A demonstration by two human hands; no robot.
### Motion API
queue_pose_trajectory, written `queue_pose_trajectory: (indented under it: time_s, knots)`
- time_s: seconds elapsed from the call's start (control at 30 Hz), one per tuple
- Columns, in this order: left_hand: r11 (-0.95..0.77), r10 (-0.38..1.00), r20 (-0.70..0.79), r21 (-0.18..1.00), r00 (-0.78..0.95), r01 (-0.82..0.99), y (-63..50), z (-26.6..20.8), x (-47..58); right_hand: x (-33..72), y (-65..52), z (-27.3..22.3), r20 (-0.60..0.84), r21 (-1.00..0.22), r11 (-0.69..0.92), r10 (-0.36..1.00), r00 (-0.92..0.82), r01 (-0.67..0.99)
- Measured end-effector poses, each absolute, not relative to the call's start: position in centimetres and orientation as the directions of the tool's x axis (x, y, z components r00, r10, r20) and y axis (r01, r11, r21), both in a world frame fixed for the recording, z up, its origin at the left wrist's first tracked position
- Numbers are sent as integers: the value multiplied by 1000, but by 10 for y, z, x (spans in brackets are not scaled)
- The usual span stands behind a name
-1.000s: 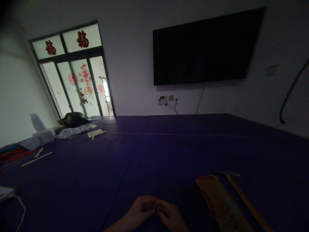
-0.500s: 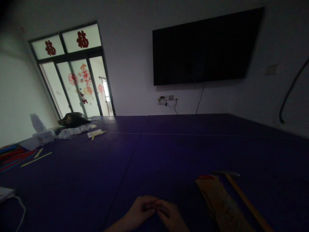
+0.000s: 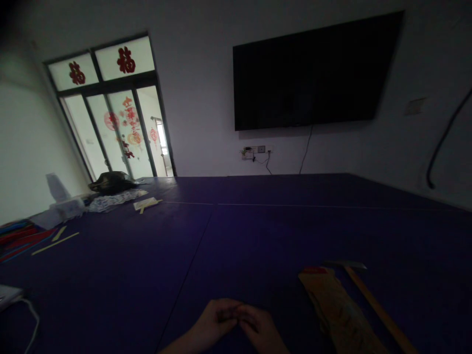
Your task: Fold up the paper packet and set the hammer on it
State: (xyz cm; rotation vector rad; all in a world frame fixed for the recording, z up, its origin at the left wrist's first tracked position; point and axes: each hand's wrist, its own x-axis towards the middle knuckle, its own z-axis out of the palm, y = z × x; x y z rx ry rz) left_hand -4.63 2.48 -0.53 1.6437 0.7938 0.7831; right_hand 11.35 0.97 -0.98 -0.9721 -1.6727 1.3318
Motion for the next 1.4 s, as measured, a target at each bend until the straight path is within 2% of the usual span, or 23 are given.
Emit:
queue_pose_trajectory:
  time_s: [0.17, 0.33, 0.57, 0.97, 1.4]
  knots:
    - [-148, 827, 91, 987, 555, 58, 26, -9, -46, 114, 11, -14, 109, -980, 165, 912, -396, 110]
    - [-190, 834, 91, 973, 544, 128, 26, -7, -47, 116, 13, -19, 111, -982, 163, 911, -398, 98]
    - [-219, 828, 113, 967, 549, 130, 24, -2, -48, 116, 13, -19, 120, -979, 176, 908, -402, 105]
    - [-141, 855, 66, 984, 515, 107, 20, 7, -45, 115, 11, -12, 104, -983, 155, 909, -403, 95]
    - [-183, 830, 82, 974, 551, 131, 23, 1, -47, 116, 12, -19, 109, -984, 155, 910, -399, 85]
